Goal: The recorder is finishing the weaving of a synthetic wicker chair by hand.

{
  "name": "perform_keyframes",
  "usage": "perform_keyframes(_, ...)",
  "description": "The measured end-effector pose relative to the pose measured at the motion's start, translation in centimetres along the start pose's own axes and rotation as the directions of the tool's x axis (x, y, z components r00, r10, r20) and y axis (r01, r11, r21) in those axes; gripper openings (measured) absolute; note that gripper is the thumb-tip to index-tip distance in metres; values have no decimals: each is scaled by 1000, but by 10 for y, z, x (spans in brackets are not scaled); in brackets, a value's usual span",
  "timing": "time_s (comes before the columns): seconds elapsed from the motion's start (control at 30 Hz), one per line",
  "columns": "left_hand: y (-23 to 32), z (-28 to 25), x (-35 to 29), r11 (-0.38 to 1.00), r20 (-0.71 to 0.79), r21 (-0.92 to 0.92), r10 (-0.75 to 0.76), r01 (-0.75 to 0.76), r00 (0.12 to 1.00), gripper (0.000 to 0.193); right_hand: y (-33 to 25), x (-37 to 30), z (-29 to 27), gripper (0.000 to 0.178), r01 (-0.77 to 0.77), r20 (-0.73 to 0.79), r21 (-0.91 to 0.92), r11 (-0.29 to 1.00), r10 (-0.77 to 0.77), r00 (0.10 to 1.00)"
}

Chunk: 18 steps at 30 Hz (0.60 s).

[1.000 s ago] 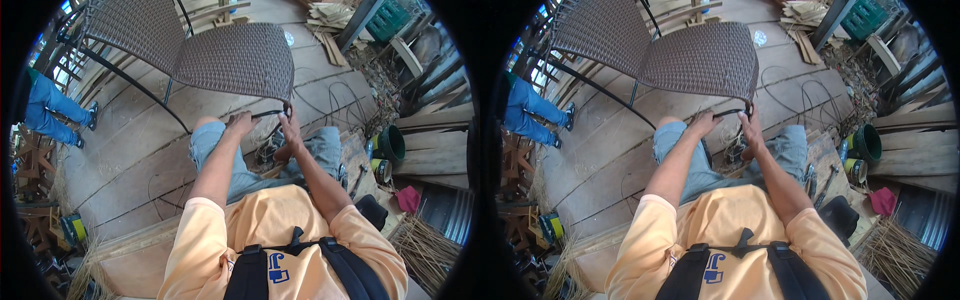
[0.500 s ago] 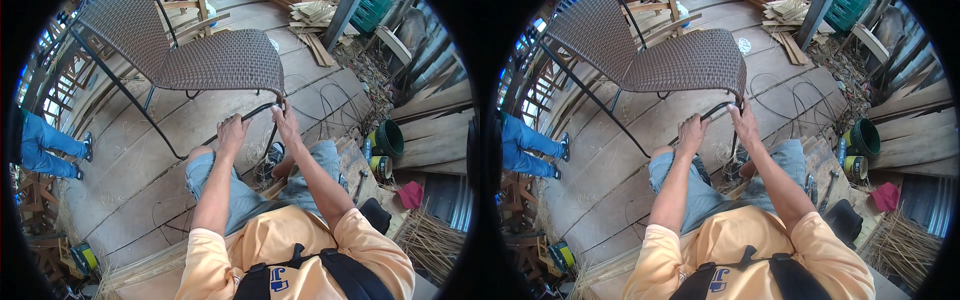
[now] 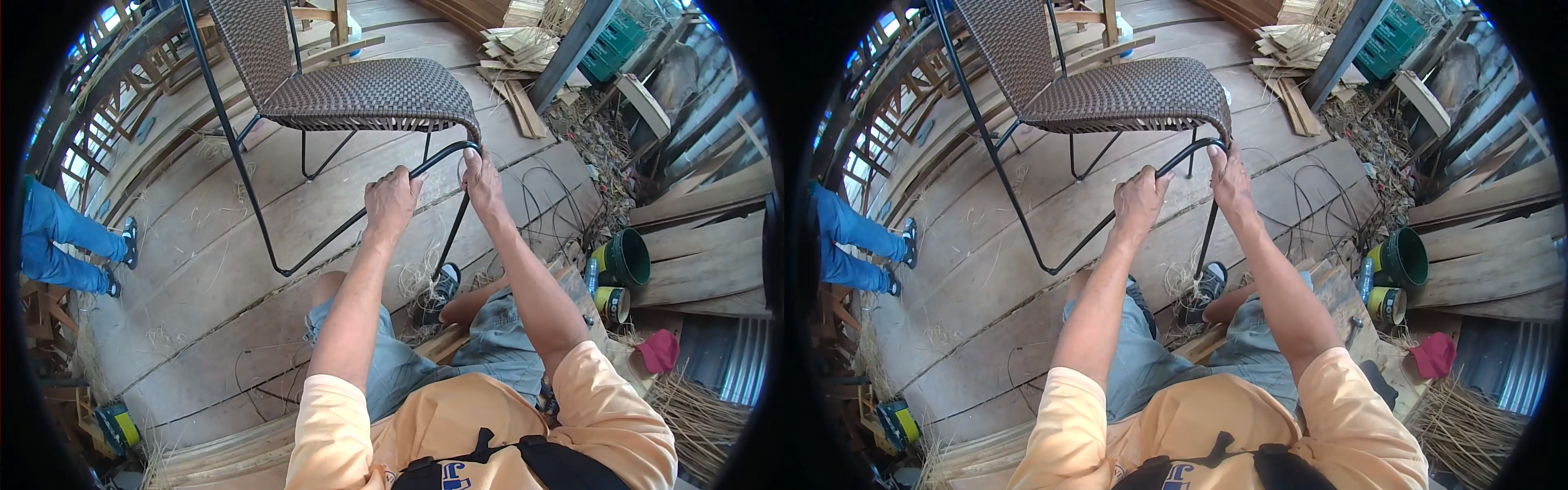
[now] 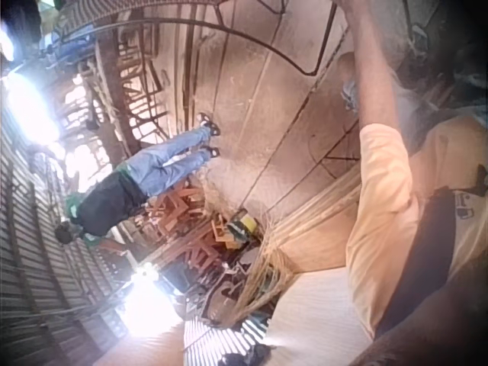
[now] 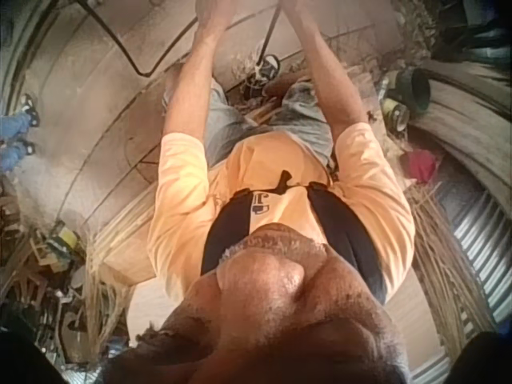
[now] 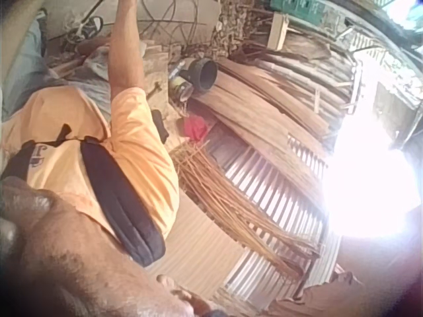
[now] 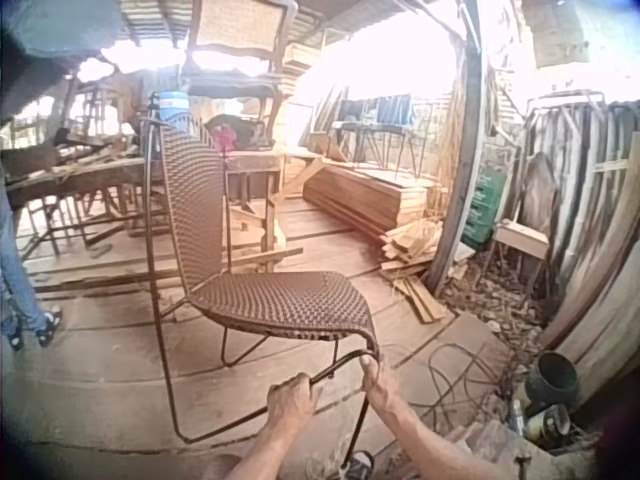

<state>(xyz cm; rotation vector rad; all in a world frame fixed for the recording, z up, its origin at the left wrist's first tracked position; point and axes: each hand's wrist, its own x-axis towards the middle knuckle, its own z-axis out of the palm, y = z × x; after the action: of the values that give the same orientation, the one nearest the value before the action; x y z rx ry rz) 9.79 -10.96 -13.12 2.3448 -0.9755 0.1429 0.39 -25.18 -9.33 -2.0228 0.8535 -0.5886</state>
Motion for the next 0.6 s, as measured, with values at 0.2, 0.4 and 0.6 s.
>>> perform_keyframes(0.2,5,-5,23,1000,-6,1,-7,7,1000,35,-20,18,-7,62,-10,42,57,998,8,999)
perform_keyframes(0.4,30,-46,62,929,-306,-105,310,-356,900,25,-22,38,-7,60,-92,77,26,995,89,993)
perform_keyframes(0.6,45,-45,129,867,-298,55,487,-494,821,42,-13,46,2,67,-85,102,80,993,77,992)
